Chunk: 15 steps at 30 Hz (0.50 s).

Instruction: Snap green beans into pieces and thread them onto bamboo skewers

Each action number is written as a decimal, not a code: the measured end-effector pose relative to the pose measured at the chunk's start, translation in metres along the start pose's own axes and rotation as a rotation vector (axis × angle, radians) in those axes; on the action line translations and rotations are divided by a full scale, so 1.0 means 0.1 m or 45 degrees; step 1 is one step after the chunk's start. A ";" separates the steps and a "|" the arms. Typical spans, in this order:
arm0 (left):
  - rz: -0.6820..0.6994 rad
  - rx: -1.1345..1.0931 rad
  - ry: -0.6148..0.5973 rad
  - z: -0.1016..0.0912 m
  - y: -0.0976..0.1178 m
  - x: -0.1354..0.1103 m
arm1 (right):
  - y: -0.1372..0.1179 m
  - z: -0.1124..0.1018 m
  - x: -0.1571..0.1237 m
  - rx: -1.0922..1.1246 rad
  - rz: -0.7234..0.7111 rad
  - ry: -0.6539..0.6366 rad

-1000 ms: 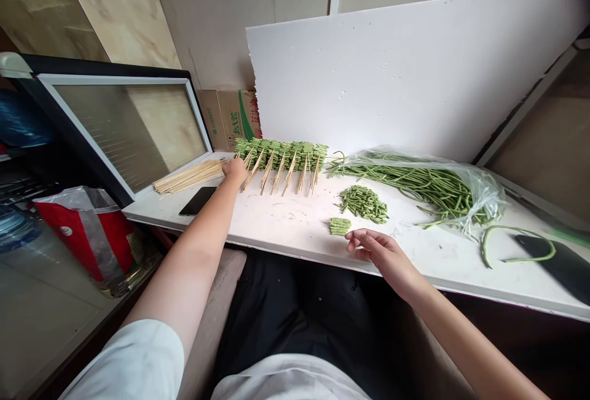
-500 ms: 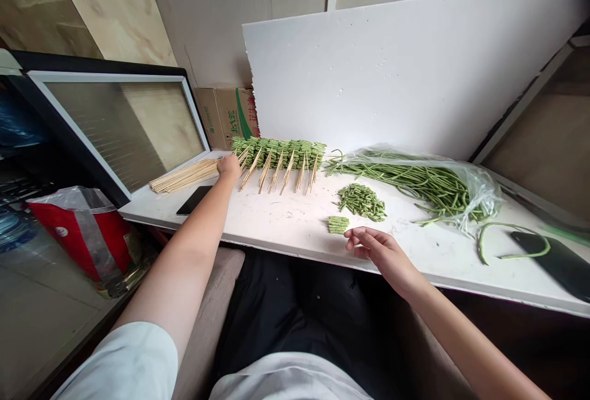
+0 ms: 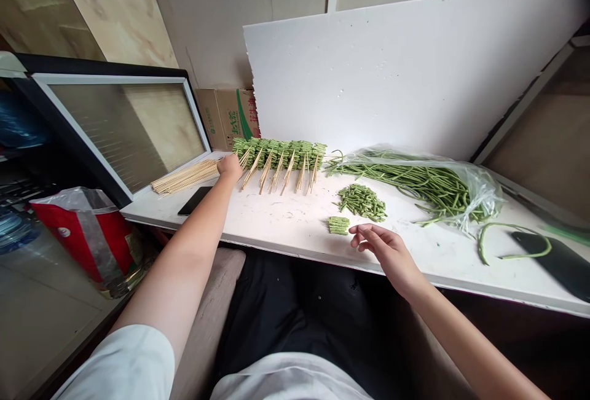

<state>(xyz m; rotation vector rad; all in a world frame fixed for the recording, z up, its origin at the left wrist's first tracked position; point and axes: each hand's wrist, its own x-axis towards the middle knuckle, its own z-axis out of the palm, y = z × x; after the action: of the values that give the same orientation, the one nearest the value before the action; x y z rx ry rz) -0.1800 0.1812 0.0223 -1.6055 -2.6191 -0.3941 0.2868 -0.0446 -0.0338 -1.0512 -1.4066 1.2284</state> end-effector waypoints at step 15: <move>0.037 -0.088 0.239 -0.12 -0.19 -0.03 | 0.00 -0.03 -0.02 -0.010 -0.012 0.027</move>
<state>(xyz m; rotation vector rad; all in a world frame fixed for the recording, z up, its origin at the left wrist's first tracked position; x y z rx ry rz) -0.1962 0.1676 0.0302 -1.5406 -2.4666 -0.6083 0.2900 -0.0458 -0.0341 -1.0584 -1.3998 1.2029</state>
